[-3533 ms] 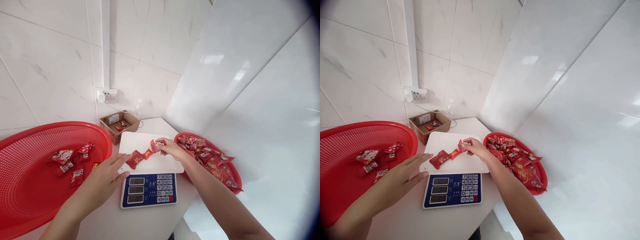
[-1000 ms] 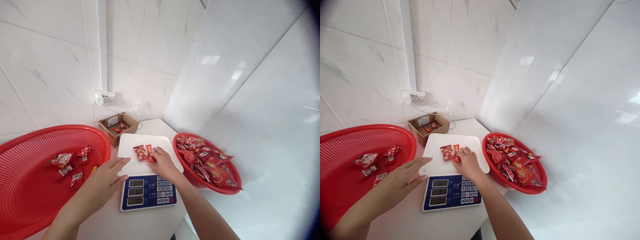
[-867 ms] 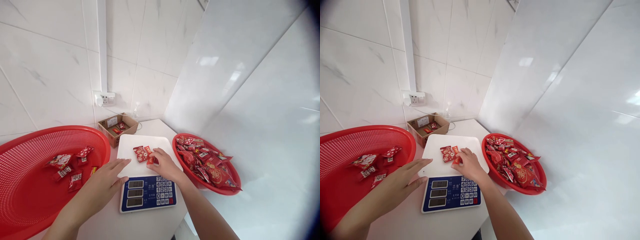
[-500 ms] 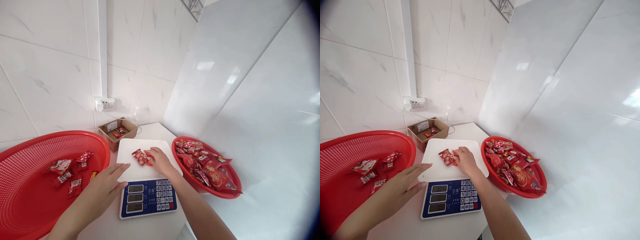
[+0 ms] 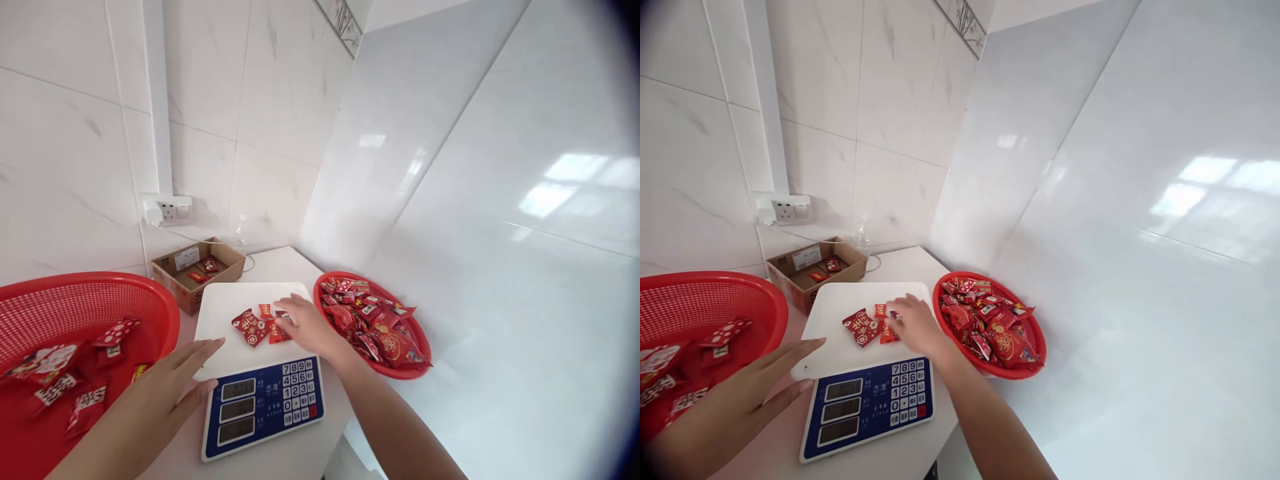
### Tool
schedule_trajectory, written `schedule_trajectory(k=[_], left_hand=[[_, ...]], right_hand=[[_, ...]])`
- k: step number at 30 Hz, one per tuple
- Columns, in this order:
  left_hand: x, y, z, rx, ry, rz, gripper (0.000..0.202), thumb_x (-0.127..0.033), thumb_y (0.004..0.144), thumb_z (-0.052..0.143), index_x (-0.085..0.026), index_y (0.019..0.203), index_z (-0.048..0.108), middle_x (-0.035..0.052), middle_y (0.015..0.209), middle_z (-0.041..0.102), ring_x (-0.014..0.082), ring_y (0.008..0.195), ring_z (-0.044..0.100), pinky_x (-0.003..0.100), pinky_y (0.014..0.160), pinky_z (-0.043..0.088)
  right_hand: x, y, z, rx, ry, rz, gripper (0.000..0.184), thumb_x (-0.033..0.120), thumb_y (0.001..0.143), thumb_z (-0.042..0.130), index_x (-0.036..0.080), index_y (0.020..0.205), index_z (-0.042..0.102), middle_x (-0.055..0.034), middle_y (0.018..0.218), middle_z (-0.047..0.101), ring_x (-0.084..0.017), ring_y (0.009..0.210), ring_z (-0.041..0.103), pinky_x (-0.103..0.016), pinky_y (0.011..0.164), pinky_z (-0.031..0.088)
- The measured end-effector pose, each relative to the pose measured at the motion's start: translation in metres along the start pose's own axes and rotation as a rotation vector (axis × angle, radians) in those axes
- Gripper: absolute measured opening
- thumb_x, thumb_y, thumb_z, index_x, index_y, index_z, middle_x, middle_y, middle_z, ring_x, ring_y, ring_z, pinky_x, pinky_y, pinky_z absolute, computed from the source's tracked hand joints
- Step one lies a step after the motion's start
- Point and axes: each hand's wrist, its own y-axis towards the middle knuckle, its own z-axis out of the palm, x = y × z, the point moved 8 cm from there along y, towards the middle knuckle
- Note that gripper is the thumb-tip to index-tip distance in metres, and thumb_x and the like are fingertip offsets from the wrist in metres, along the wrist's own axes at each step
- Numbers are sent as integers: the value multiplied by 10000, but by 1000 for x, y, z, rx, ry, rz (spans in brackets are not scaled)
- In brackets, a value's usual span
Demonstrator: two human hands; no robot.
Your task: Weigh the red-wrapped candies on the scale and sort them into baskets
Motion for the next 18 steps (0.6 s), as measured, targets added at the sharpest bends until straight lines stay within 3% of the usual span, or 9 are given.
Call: schedule_trajectory(k=[3, 6, 8, 13, 18], left_hand=[[5, 0, 3, -5, 0, -23, 497, -491, 909, 386, -361, 1384, 452, -14, 1402, 540, 255, 1256, 534, 393, 934, 531], [10, 1, 7, -36, -8, -31, 474, -476, 915, 378, -384, 1371, 465, -27, 1384, 557, 253, 1241, 548, 399, 945, 523], [11, 1, 9, -55, -19, -13, 463, -469, 909, 402, -385, 1357, 486, -21, 1362, 579, 256, 1213, 573, 388, 942, 525], [8, 1, 7, -148, -45, 18, 435, -446, 915, 403, -357, 1317, 542, 23, 1316, 619, 275, 1187, 593, 416, 938, 525], [8, 5, 6, -43, -24, 58, 465, -471, 893, 450, -363, 1339, 521, 19, 1337, 600, 272, 1185, 593, 381, 921, 538]], right_hand=[[-74, 2, -37, -68, -239, 305, 373, 338, 942, 417, 279, 1278, 570, -42, 1303, 606, -184, 1198, 534, -305, 1001, 393], [-134, 0, -67, -92, -349, 476, 376, 241, 929, 397, 167, 1238, 598, -151, 1205, 646, -256, 1144, 566, -377, 956, 411], [-159, -3, -77, -84, -403, 529, 371, 191, 880, 466, 162, 1221, 610, -165, 1229, 626, -279, 1170, 543, -398, 954, 403], [-175, -1, -71, -61, -463, 496, 349, 154, 804, 561, 182, 1139, 652, -123, 1261, 610, -240, 1221, 491, -361, 1001, 350], [-178, 1, -65, -92, -444, 512, 248, 96, 837, 464, 120, 947, 685, -176, 1128, 660, -236, 1064, 592, -351, 889, 411]])
